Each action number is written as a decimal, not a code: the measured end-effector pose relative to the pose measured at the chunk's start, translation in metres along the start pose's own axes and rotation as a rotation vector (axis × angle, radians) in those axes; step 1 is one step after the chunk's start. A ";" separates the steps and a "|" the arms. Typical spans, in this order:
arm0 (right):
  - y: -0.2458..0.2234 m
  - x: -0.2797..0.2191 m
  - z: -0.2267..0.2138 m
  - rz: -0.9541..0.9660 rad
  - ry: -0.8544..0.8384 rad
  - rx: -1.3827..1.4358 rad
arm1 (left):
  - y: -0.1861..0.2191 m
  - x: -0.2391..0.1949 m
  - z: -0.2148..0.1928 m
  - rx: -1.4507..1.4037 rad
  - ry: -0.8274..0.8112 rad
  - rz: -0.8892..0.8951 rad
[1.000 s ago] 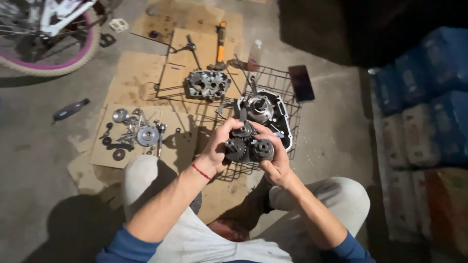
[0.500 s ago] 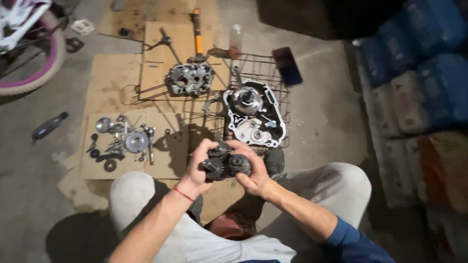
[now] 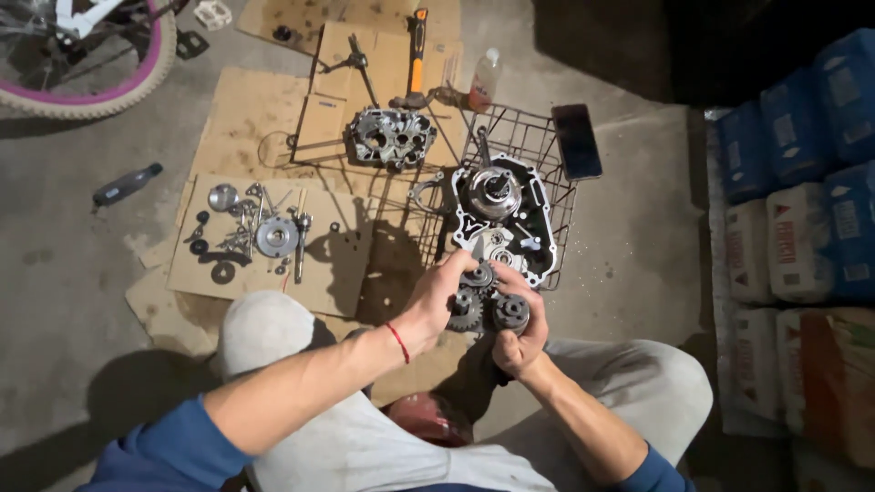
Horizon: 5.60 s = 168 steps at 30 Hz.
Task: The person assembles a small engine by inserting a gear shaft into the engine casing and rotating the gears to check alignment. They handle the gear shaft and casing by hand, repeatedly adjusting the gears within the casing.
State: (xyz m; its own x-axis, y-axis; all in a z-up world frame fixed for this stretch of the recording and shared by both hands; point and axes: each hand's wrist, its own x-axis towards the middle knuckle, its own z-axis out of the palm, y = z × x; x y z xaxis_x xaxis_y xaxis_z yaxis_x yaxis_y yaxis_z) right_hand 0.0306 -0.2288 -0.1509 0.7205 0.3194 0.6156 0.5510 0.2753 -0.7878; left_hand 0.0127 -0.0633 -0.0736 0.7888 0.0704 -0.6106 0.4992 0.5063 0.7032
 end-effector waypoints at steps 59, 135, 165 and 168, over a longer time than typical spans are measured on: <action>0.013 0.105 -0.091 1.054 0.019 0.213 | -0.019 0.146 0.021 -0.191 -0.027 0.400; -0.007 0.024 0.000 1.199 0.562 1.010 | 0.026 0.180 0.012 0.890 -0.931 0.053; -0.041 0.033 0.046 1.122 0.496 0.888 | 0.023 0.110 -0.033 0.388 -0.211 -0.002; -0.010 -0.004 0.031 1.070 0.431 0.969 | 0.014 0.121 -0.035 0.361 -0.222 0.039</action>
State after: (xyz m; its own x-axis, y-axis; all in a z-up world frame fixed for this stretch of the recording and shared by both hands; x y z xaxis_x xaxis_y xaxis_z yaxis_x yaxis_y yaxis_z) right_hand 0.0092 -0.2045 -0.1448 0.7509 0.5155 -0.4128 -0.6592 0.6219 -0.4226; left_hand 0.1031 -0.0174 -0.1502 0.8478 -0.1232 -0.5158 0.5301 0.1705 0.8306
